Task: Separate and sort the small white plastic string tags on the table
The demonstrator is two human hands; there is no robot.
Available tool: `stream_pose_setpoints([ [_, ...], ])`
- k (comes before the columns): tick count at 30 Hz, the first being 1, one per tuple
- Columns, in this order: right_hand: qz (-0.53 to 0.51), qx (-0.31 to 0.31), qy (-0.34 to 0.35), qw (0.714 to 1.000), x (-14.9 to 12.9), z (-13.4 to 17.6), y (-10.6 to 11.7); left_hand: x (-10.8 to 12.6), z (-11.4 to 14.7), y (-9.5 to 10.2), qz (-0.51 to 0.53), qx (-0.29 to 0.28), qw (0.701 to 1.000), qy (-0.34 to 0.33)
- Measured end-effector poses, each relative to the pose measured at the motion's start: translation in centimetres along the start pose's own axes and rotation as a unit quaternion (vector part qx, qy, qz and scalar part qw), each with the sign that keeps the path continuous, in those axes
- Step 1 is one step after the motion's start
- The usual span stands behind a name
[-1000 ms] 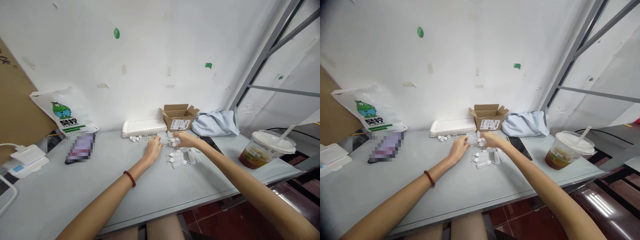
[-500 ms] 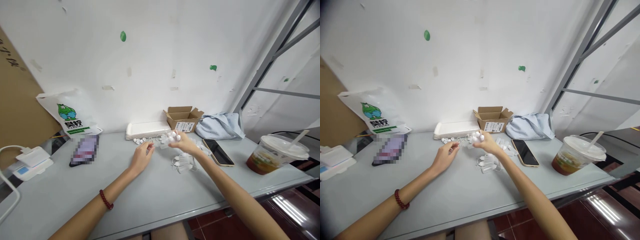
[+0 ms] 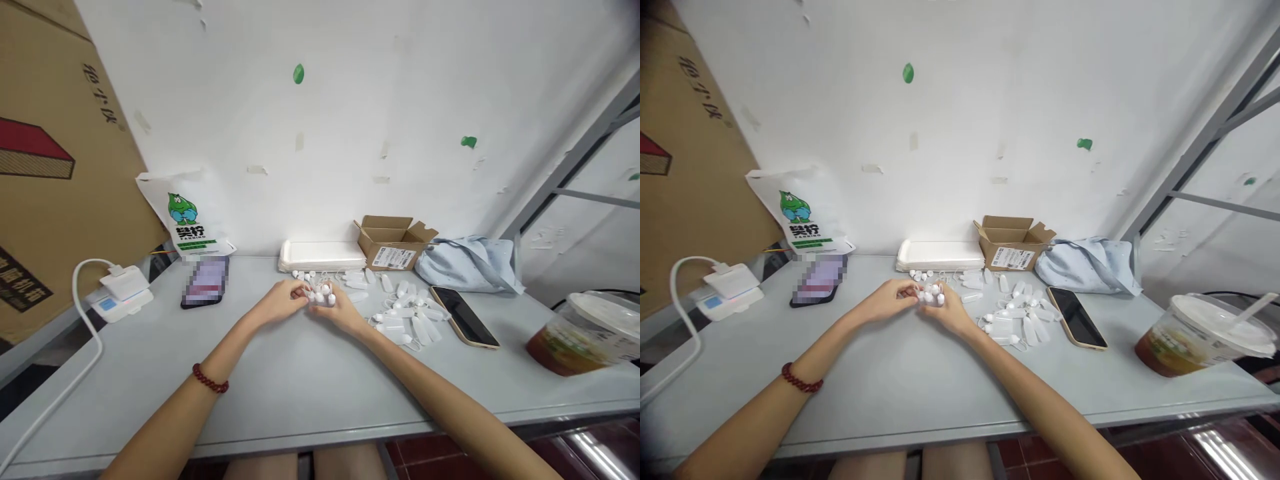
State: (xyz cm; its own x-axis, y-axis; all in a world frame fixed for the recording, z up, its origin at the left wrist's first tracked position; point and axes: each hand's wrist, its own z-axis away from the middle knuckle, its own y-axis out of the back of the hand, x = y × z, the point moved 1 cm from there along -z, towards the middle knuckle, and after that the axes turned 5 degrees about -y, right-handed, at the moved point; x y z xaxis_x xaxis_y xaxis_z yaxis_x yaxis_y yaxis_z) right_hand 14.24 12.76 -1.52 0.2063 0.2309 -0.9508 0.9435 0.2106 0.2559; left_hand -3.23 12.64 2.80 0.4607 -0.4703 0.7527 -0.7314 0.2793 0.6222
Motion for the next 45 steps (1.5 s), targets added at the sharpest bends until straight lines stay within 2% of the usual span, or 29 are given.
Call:
stream_pose_setpoints([
  [7, -0.039, -0.014, -0.029, 0.999, -0.2, 0.2, 0.1, 0.9, 0.3, -1.5, -0.003, -0.010, 1.000, 0.021],
  [12, -0.025, 0.013, -0.036, 0.999, -0.7, 0.3, 0.4, 1.4, 0.4, -1.8, -0.017, -0.002, 1.000, 0.002],
  [20, 0.058, 0.042, 0.006, 0.997, -0.4, 0.6, 0.8, 2.4, 0.6, -2.7, -0.150, 0.100, 0.981, -0.065],
  [27, 0.032, 0.041, -0.003, 0.999, -0.7, 0.9, 0.2, 2.7, 0.7, -3.1, -0.135, 0.188, 0.969, -0.085],
  [31, 0.038, 0.043, -0.007, 0.998, -0.5, 1.0, 0.1, 3.3, 0.9, -2.6, -0.102, 0.252, 0.960, -0.060],
  [33, 0.046, 0.051, 0.003, 0.998, -0.4, 1.0, 0.0, 3.5, 0.9, -2.7, -0.108, 0.235, 0.962, -0.083],
  [37, 0.046, 0.056, 0.019, 0.997, -0.5, 1.0, -0.1, 3.3, 0.8, -3.6, -0.165, 0.162, 0.964, -0.135],
  [40, 0.059, 0.057, 0.013, 0.997, -0.8, 1.0, -0.2, 3.1, 0.7, -3.6, -0.164, 0.169, 0.959, -0.155],
  [42, 0.078, 0.061, 0.005, 0.995, -1.0, 1.0, -0.3, 3.1, 0.6, -3.1, -0.135, 0.209, 0.958, -0.141],
  [45, 0.098, 0.066, -0.009, 0.993, -1.3, 1.0, -0.4, 3.0, 0.3, -2.2, -0.077, 0.269, 0.957, -0.070],
])
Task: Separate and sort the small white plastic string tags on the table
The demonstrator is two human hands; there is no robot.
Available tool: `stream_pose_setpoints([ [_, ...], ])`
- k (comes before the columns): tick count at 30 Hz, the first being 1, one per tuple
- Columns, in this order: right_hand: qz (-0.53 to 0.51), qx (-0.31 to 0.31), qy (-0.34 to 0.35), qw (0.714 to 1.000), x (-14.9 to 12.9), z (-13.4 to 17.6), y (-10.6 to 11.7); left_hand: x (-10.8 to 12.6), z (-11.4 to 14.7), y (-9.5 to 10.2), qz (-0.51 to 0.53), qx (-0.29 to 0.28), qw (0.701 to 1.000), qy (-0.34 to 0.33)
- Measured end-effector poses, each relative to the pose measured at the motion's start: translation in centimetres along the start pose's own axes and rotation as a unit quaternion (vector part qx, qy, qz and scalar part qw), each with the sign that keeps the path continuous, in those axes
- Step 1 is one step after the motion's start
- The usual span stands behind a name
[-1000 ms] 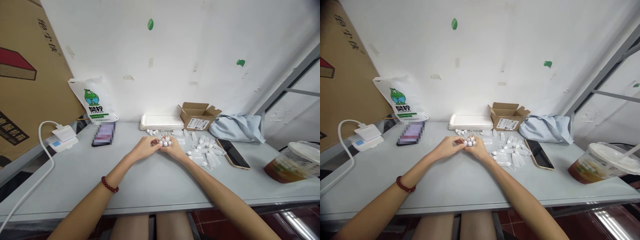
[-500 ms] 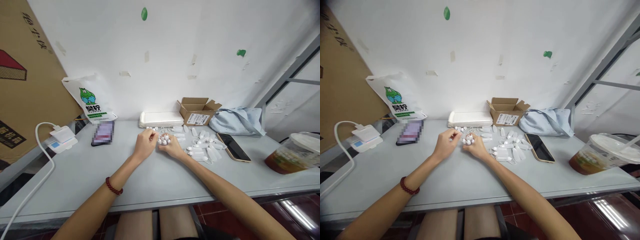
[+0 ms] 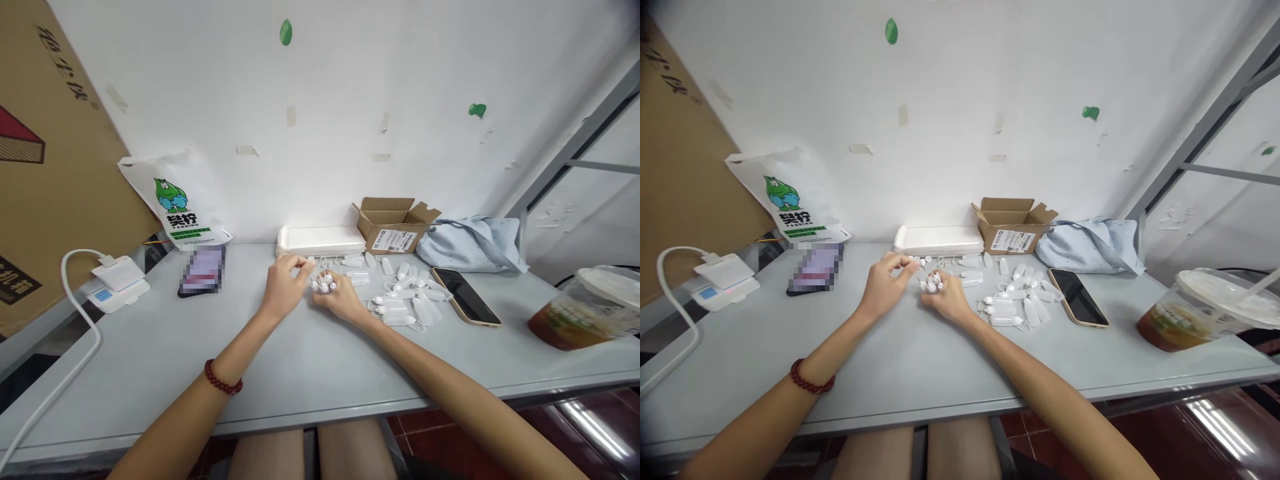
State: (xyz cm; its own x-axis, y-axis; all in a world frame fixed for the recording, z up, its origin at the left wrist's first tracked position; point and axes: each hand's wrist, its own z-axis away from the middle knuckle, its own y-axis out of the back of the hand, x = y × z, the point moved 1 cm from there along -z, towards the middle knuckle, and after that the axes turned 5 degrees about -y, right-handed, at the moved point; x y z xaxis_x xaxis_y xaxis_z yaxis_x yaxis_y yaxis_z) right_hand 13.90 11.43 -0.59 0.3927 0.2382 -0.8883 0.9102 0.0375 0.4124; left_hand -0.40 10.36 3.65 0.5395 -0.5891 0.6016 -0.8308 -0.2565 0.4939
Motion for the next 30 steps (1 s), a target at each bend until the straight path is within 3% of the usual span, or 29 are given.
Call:
stream_pose_setpoints([
  [4, 0.005, -0.001, -0.001, 1.000, 0.0, 0.1, -0.1, -0.3, -0.5, 0.0, -0.016, -0.056, 0.997, 0.056],
  [8, 0.005, 0.000, 0.008, 1.000, 0.0, 0.1, -0.2, -0.4, -0.6, -0.2, -0.021, -0.123, 0.991, 0.047],
  [13, 0.021, -0.006, 0.013, 1.000, 0.0, 0.2, -0.2, -0.5, -0.6, -0.1, -0.039, -0.156, 0.987, 0.010],
  [18, 0.019, 0.001, 0.024, 1.000, 0.0, 0.2, -0.2, -0.6, -0.1, -0.6, -0.130, -0.115, 0.982, -0.073],
  [24, 0.005, -0.006, 0.025, 1.000, 0.0, 0.2, -0.2, -0.3, -0.1, -0.1, -0.130, 0.015, 0.985, -0.108],
  [30, 0.018, 0.004, 0.042, 0.999, 0.0, 0.3, -0.3, 0.3, 0.4, -0.7, -0.050, -0.050, 0.989, -0.129],
])
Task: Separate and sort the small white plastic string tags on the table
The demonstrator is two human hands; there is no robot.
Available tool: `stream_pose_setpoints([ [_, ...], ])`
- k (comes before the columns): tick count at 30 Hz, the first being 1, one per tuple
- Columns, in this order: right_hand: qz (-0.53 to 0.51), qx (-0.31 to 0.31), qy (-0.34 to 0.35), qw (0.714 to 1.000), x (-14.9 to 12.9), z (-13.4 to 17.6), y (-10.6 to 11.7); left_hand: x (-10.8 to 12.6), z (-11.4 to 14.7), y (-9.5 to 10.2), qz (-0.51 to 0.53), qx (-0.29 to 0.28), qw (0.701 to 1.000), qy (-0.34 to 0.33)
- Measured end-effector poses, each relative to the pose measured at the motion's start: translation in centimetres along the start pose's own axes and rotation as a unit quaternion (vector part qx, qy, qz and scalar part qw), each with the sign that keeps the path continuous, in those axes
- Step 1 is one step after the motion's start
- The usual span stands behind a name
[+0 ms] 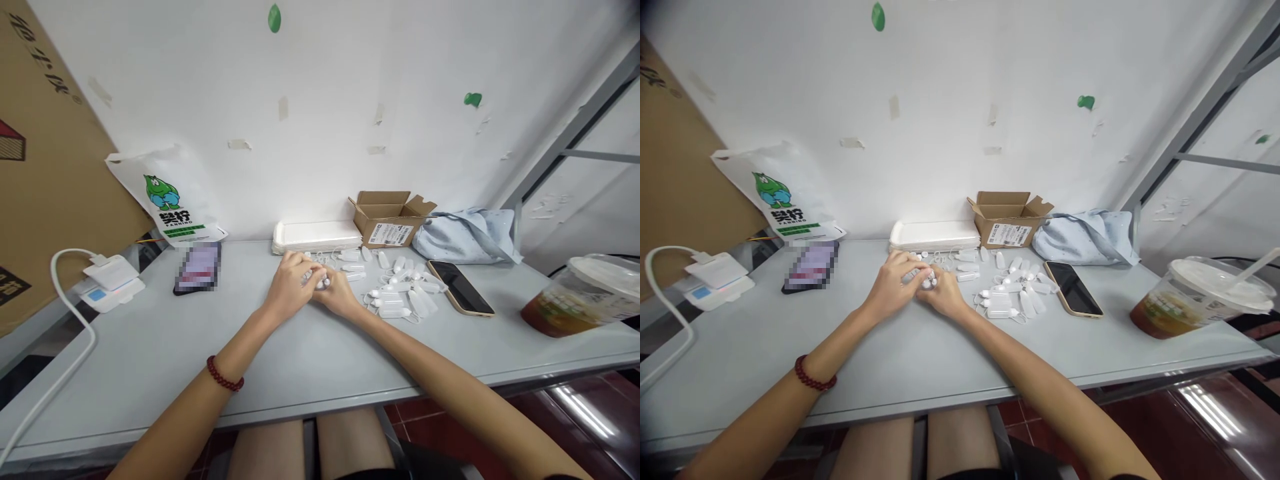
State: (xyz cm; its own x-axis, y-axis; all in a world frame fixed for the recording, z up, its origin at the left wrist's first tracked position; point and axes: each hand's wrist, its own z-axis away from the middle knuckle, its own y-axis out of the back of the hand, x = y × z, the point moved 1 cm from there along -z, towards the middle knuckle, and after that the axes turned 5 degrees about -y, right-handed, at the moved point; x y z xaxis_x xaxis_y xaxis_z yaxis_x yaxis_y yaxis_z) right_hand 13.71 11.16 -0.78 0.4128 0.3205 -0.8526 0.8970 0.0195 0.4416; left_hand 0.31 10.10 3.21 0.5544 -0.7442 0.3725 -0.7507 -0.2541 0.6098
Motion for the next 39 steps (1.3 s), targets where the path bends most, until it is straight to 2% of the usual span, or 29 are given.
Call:
stream_pose_setpoints([
  [5, 0.033, 0.003, 0.021, 0.999, 0.0, 0.1, -0.2, 0.1, 0.2, -0.6, -0.017, 0.004, 1.000, 0.008],
  [12, 0.016, -0.009, 0.012, 1.000, 0.1, 0.1, -0.2, 0.7, 0.3, -0.2, 0.006, 0.113, 0.993, 0.034],
  [14, 0.012, -0.011, 0.008, 1.000, 0.2, 0.1, -0.2, 0.9, 0.2, 0.1, 0.014, 0.125, 0.992, 0.030],
  [20, 0.017, 0.005, 0.057, 0.998, 0.8, -0.1, -0.5, 0.9, 0.4, -0.3, -0.035, 0.004, 0.998, -0.061],
  [25, 0.036, 0.001, 0.058, 0.998, 0.7, -0.3, -0.4, 0.6, 0.5, -0.5, -0.017, 0.002, 0.998, -0.065],
  [29, 0.033, -0.015, 0.020, 0.999, 0.4, -0.3, -0.1, 0.6, -0.1, 0.4, -0.002, 0.071, 0.997, -0.011],
  [31, 0.040, -0.024, 0.005, 0.999, 0.4, -0.3, 0.1, 0.3, -0.3, 0.8, 0.009, 0.082, 0.996, 0.022],
  [34, 0.046, -0.033, -0.009, 0.998, 0.4, -0.3, 0.4, -0.5, -0.5, 1.1, 0.023, 0.049, 0.996, 0.074],
  [37, 0.044, -0.041, -0.019, 0.998, 0.5, -0.4, 0.5, -1.9, -0.5, 1.4, 0.024, 0.027, 0.986, 0.163],
  [39, 0.038, -0.041, -0.017, 0.998, 0.5, -0.4, 0.6, -2.7, -0.4, 1.7, 0.035, -0.018, 0.978, 0.205],
])
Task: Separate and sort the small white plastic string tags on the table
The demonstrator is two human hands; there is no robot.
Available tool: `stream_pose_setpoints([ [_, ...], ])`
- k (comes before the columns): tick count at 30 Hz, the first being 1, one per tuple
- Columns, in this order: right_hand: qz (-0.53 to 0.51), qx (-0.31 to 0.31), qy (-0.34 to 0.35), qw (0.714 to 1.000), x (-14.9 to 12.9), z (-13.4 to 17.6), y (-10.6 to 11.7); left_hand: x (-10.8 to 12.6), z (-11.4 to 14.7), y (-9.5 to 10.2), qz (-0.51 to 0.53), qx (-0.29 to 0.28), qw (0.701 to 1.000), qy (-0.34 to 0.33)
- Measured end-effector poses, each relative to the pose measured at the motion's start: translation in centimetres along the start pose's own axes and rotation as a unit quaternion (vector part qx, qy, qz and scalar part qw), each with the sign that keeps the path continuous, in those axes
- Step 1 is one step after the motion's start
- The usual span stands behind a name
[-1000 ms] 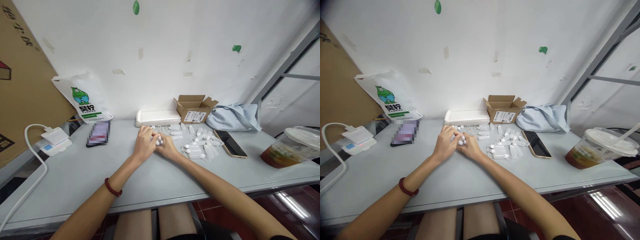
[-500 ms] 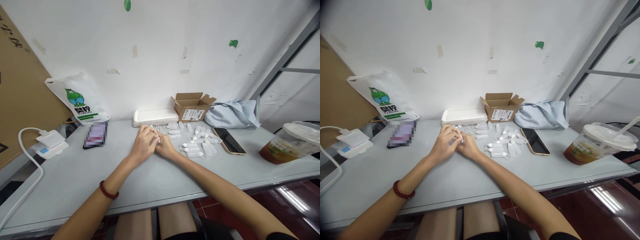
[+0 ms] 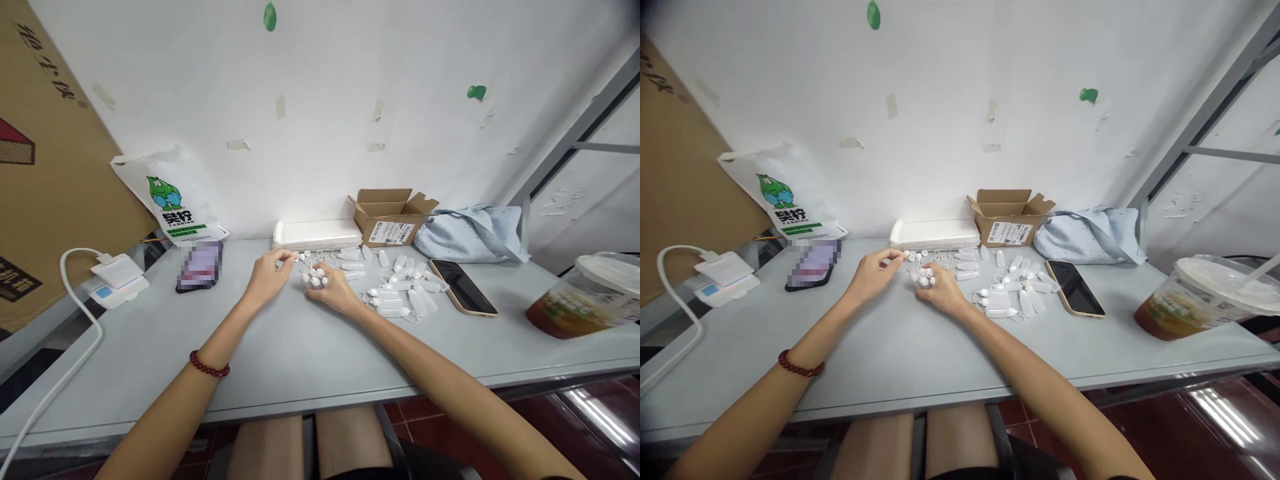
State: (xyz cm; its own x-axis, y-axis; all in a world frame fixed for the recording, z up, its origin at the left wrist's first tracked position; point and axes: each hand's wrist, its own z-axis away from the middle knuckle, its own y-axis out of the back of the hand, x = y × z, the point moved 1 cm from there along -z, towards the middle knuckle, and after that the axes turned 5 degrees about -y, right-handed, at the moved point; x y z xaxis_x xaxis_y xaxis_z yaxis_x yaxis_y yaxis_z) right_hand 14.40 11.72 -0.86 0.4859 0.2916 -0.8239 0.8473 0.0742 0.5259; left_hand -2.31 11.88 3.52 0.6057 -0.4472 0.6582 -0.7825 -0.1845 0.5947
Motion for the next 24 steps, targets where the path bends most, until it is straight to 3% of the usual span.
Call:
stream_pose_setpoints([
  [4, -0.020, 0.007, -0.007, 1.000, -0.1, 0.0, 0.1, -0.2, 0.2, 0.3, 0.031, -0.131, 0.991, -0.007],
  [7, -0.031, 0.006, -0.018, 0.999, -0.1, 0.1, 0.2, 0.3, 0.6, 0.1, 0.036, -0.176, 0.983, -0.039],
  [13, -0.057, -0.005, -0.001, 0.998, 0.6, -0.1, 0.1, 0.4, 0.8, -0.4, 0.004, -0.152, 0.986, -0.067],
  [19, -0.162, -0.041, -0.018, 0.986, 0.4, -0.3, 0.1, 0.6, 1.0, -1.0, 0.002, -0.148, 0.987, -0.062],
  [24, -0.075, -0.063, 0.003, 0.995, 0.4, -0.1, 0.9, 0.9, 1.3, -1.2, 0.008, -0.127, 0.988, -0.085],
])
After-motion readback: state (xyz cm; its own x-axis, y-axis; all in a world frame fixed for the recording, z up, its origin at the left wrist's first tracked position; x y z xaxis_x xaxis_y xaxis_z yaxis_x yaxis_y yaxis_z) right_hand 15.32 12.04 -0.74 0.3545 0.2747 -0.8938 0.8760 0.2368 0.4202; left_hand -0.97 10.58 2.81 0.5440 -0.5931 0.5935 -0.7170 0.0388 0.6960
